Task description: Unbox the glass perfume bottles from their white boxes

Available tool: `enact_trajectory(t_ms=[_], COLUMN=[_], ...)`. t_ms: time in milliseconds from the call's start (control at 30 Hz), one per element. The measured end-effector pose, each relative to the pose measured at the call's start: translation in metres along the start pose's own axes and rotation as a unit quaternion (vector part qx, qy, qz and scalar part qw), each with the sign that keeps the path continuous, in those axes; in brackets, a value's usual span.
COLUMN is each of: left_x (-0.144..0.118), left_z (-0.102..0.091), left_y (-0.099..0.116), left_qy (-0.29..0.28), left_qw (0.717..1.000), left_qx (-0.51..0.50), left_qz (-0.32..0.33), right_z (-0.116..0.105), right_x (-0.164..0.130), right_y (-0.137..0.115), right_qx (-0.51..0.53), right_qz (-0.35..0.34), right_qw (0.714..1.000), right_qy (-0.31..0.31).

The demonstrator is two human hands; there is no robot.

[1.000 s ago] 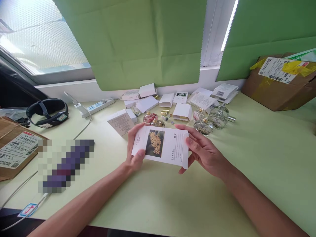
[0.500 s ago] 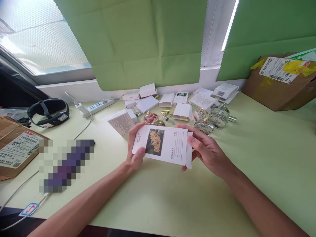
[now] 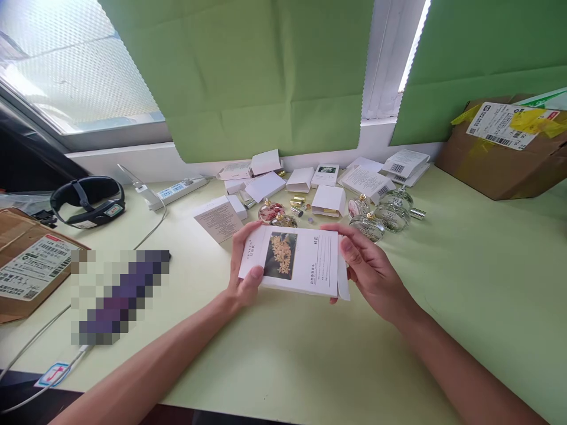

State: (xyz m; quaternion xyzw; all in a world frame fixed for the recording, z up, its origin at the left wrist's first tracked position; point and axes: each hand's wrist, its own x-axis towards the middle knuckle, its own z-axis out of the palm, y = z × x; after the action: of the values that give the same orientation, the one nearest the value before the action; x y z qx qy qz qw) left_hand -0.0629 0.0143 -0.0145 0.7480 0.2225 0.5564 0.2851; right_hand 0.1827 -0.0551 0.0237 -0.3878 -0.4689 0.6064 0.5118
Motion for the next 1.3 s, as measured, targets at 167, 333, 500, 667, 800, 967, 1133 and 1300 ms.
enact_trajectory(t_ms=[167, 333, 500, 667, 800, 967, 1133, 1300], left_x=[-0.001, 0.000, 0.000, -0.001, 0.001, 0.001, 0.001, 0.003], left_z=[0.000, 0.000, -0.001, 0.000, 0.002, 0.000, -0.001, 0.001], left_y=[0.004, 0.007, 0.007, 0.007, 0.008, 0.007, 0.007, 0.010], left_qy=[-0.003, -0.013, -0.032, -0.009, 0.007, 0.015, 0.021, 0.028], left_qw=[0.998, 0.994, 0.994, 0.992, 0.990, 0.990, 0.987, 0.988], left_qx=[-0.016, -0.064, -0.066, -0.064, -0.066, -0.049, -0.063, -0.081], left_qz=[-0.055, -0.087, -0.086, -0.110, -0.124, -0.135, -0.149, -0.127], right_z=[0.001, -0.001, 0.000, 0.001, 0.002, -0.001, -0.002, -0.002], right_x=[-0.001, -0.003, 0.000, 0.002, -0.003, -0.007, -0.005, -0.005], right_y=[-0.002, 0.001, 0.010, 0.011, -0.003, -0.010, -0.005, -0.004], right_qx=[0.037, 0.090, 0.093, 0.078, 0.030, -0.034, -0.033, -0.027], right_qz=[0.035, 0.075, 0.050, 0.008, -0.023, -0.063, -0.059, -0.042], right_qw=[0.998, 0.986, 0.991, 0.996, 0.994, 0.982, 0.984, 0.988], right_qy=[-0.034, -0.120, -0.085, -0.033, -0.104, -0.173, -0.166, -0.149])
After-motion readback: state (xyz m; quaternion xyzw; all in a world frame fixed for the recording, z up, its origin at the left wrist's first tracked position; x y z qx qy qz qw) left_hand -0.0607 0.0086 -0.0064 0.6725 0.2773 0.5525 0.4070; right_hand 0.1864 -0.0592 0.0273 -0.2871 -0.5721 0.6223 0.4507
